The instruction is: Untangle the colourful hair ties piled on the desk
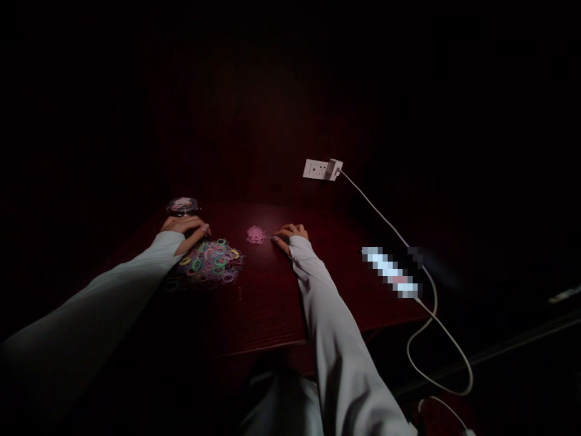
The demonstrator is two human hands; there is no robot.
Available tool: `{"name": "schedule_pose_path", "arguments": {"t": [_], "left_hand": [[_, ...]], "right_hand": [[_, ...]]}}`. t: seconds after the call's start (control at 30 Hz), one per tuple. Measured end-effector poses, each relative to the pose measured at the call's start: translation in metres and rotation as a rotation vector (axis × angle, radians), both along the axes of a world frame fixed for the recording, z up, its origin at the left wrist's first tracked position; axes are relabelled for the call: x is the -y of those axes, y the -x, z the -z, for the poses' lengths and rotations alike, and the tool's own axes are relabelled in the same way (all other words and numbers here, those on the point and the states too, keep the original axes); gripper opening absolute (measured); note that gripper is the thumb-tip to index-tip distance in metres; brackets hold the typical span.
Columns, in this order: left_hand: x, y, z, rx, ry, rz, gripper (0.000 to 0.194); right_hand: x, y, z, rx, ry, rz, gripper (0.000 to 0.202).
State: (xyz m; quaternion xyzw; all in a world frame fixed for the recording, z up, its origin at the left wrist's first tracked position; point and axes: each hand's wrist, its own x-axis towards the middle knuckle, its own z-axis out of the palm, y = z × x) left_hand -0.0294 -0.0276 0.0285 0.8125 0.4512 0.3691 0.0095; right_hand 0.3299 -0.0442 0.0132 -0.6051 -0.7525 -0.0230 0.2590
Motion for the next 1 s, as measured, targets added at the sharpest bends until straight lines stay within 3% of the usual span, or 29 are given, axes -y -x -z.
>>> {"name": "schedule_pose_path", "arguments": {"t": [0.23, 0.43, 0.53, 0.73, 0.8, 0.93, 1.0], "left_hand": [[0.002, 0.0, -0.003, -0.017, 0.034, 0.008, 0.039], [-0.001, -0.001, -0.003, 0.161, 0.026, -0.046, 0.049], [-0.004, 0.001, -0.002, 0.235, -0.013, -0.095, 0.05], [0.0, 0.0, -0.001, 0.204, 0.022, -0.163, 0.04], [0.001, 0.0, -0.001, 0.195, 0.029, -0.156, 0.036], [0.003, -0.002, -0.005, 0.162, 0.005, -0.109, 0.039], [0.007, -0.005, -0.01, 0.036, 0.011, 0.024, 0.035]], "right_hand": [[0.005, -0.007, -0.003, -0.059, -0.037, 0.115, 0.025], [0.009, 0.009, -0.017, -0.17, -0.138, 0.118, 0.038], [0.01, 0.038, -0.021, -0.178, -0.155, 0.029, 0.036], [0.012, 0.116, -0.018, -0.142, 0.046, -0.379, 0.024], [0.012, 0.131, -0.018, -0.152, 0.08, -0.416, 0.019], [0.014, 0.136, -0.026, -0.125, 0.06, -0.257, 0.027], [0.016, 0.132, -0.031, -0.082, 0.088, -0.174, 0.032]]}}
